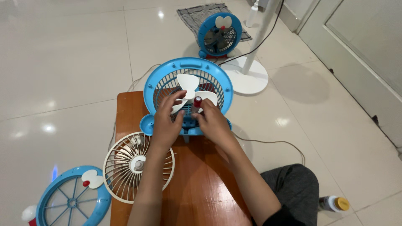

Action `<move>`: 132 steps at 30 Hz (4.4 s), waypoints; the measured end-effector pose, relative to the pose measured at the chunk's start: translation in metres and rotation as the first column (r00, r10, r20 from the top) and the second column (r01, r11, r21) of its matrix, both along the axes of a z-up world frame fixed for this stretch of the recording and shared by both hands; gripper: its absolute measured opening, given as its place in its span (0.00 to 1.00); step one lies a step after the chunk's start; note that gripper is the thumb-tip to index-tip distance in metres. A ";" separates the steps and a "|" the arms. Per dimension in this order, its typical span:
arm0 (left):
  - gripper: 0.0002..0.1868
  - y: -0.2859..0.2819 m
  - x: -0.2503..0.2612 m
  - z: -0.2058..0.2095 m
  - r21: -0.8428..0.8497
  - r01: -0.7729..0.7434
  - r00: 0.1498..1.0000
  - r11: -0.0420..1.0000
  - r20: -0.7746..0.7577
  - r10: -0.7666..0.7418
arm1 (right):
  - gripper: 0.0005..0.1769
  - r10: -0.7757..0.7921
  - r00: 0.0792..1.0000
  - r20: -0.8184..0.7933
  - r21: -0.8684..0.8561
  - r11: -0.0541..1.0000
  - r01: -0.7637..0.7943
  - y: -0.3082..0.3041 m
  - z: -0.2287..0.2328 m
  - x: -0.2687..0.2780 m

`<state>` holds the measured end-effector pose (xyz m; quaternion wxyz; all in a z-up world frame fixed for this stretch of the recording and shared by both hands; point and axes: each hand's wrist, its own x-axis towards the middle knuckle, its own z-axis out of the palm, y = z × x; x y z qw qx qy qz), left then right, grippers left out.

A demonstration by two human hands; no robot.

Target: The person assembles a small blue fan by attaching the white fan blades to the motor hub and securing them with a red screw using a screwdriver. The fan cage and other components are placed on a wooden table.

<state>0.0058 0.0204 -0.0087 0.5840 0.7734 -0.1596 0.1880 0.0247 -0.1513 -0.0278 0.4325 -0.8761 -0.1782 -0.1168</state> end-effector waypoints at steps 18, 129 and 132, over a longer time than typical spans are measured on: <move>0.18 -0.007 0.002 -0.012 0.647 -0.084 0.983 0.758 -0.069 0.167 | 0.13 -0.037 0.980 -0.197 0.210 0.975 0.079 0.001 0.024 -0.018; 0.22 0.004 0.015 -0.028 0.755 0.116 0.951 0.646 -0.273 0.149 | 0.16 -0.172 0.979 0.108 -0.023 0.984 0.175 0.028 0.026 -0.026; 0.22 -0.001 0.012 -0.022 0.769 0.110 0.946 0.629 -0.275 0.170 | 0.20 -0.174 0.982 0.073 0.080 0.983 0.168 0.027 0.023 -0.030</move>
